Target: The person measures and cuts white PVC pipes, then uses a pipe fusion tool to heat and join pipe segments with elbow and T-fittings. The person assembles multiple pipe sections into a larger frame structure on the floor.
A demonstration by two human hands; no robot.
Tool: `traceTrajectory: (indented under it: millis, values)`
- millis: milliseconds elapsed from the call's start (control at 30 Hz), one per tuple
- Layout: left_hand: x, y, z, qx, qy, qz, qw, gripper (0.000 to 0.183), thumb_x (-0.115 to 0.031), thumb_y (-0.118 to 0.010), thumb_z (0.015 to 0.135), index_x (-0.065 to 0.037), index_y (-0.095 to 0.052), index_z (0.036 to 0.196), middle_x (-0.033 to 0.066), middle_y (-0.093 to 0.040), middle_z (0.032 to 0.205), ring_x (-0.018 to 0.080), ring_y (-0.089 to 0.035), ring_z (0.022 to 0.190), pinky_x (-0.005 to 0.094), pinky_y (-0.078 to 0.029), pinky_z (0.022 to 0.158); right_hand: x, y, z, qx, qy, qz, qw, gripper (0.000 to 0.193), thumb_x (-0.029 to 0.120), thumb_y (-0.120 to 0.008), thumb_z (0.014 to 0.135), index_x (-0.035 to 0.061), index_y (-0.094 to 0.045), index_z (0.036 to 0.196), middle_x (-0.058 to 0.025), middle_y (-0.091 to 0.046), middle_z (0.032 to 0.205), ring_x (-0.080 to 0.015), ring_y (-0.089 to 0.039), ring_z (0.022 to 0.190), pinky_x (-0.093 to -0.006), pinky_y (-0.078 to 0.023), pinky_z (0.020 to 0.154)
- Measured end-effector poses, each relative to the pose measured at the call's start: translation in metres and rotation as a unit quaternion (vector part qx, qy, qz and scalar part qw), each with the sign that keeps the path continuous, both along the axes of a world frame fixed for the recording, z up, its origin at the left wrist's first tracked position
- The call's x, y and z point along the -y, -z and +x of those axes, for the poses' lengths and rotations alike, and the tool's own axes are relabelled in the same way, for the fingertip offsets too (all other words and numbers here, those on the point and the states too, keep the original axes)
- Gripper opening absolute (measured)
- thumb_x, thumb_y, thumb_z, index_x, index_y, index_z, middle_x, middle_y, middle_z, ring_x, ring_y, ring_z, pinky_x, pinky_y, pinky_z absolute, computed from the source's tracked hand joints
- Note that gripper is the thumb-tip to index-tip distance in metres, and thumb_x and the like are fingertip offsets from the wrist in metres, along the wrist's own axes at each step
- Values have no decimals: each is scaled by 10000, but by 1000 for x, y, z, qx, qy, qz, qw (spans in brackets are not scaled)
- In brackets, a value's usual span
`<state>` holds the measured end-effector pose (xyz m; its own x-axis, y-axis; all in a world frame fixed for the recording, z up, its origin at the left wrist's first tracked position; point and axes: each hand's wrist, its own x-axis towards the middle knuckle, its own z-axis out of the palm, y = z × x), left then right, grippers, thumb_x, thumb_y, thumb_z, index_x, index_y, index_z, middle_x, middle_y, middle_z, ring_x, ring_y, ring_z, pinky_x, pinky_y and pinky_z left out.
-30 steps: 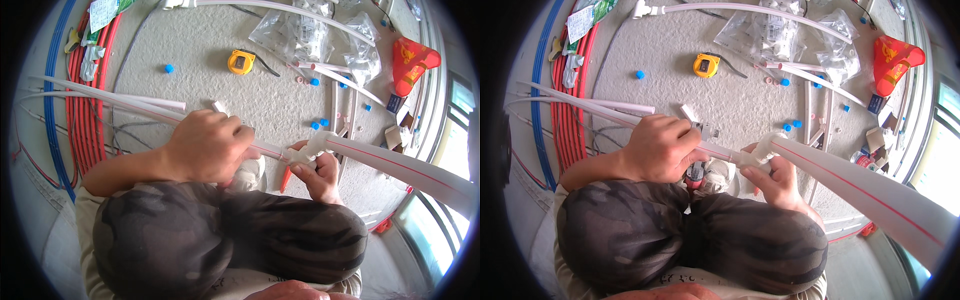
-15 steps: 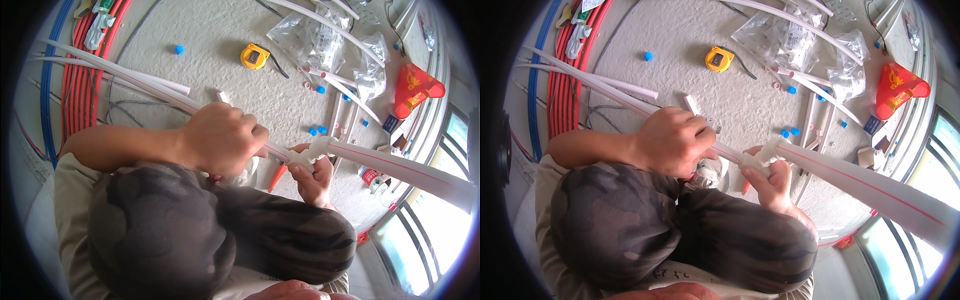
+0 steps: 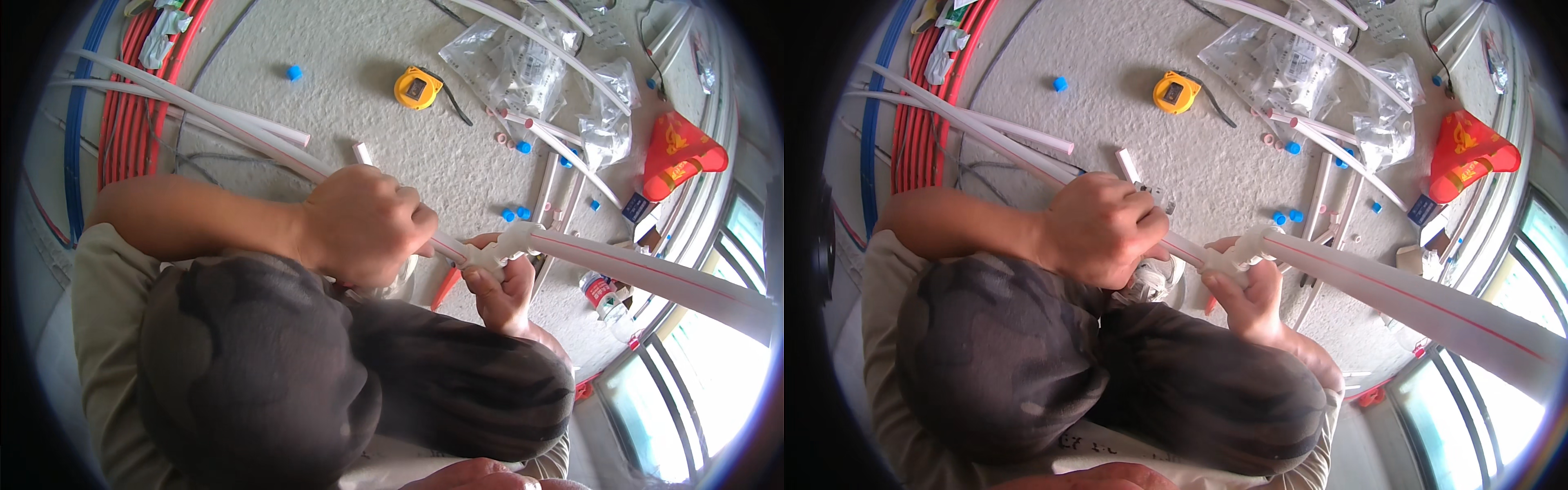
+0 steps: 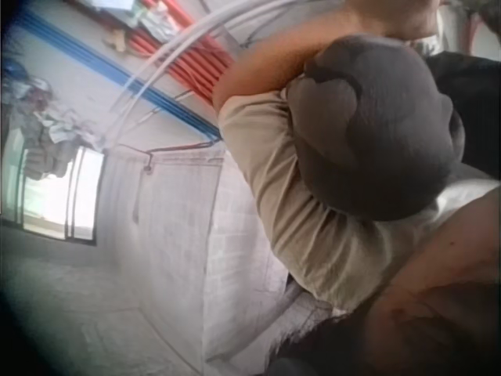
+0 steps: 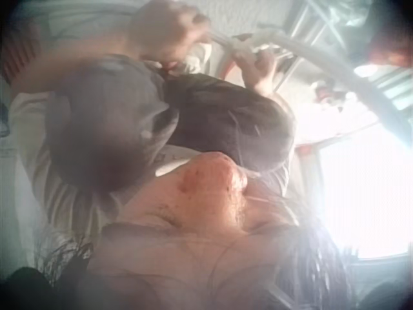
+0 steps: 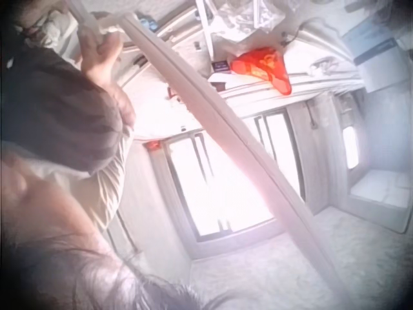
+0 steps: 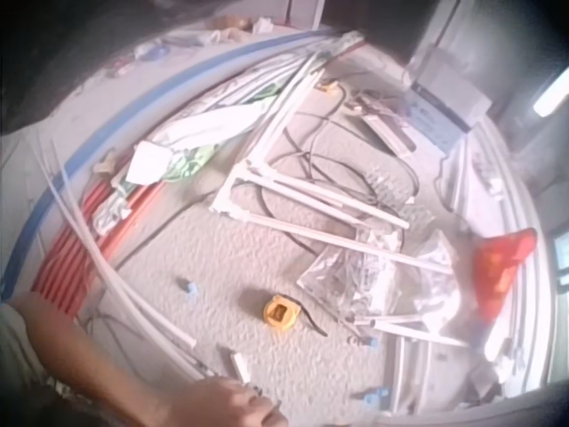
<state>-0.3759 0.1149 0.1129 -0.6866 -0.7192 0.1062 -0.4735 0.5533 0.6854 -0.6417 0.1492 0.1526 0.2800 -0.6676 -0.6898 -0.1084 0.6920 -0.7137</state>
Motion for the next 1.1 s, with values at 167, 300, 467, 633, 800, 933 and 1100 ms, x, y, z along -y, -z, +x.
traceTrajectory:
  millis: [167,300,467,633,800,933,1100]
  values:
    - [0,2,-3,0,5,-15,1000,247,-246,-774,781,-32,-651,778,101,-617,709,263,-648,598,387,-502,551,-2,4,-4,-5,-16,-20,1000,346,25,-684,911,-68,-605,1235,-49,-646,1001,-92,-549,853,-254,-449,762]
    - [1,2,-5,-3,2,-27,1000,230,-230,-762,764,-31,-647,779,97,-614,716,255,-640,600,377,-496,552,-4,8,-6,-6,-10,-50,999,311,18,-686,924,-70,-617,1214,-58,-669,974,-102,-589,822,-263,-484,714]
    - [2,1,-6,6,6,-39,999,229,-228,-756,751,-32,-641,778,97,-610,720,255,-631,601,378,-493,552,-3,10,-4,16,16,-60,998,238,-33,-674,939,-68,-645,1172,-97,-721,964,-139,-680,797,-291,-566,649]
    - [1,3,-8,7,7,-38,999,238,-236,-758,747,-32,-637,775,97,-609,713,255,-629,599,383,-492,551,-3,12,-6,14,8,-81,997,244,-48,-665,943,-73,-635,1183,-115,-715,966,-152,-685,795,-291,-575,633]
    - [2,3,-10,9,13,-17,1000,230,-231,-756,749,-35,-637,770,101,-613,699,261,-636,587,385,-498,555,-3,12,-6,27,6,-94,995,259,-47,-664,953,-83,-618,1205,-123,-707,969,-163,-691,783,-296,-578,618]
    - [3,1,-9,17,19,-17,1000,224,-225,-757,765,-34,-641,770,110,-623,694,262,-648,579,380,-506,555,-4,13,-7,30,-4,-100,995,261,-35,-668,963,-86,-611,1212,-121,-698,961,-168,-693,767,-297,-577,615]
    - [1,0,-8,5,18,-13,1000,232,-229,-759,804,-27,-648,778,115,-633,691,267,-659,579,383,-516,554,0,5,-3,7,-26,-98,995,258,-38,-672,956,-85,-612,1203,-118,-696,958,-166,-691,756,-301,-571,610]
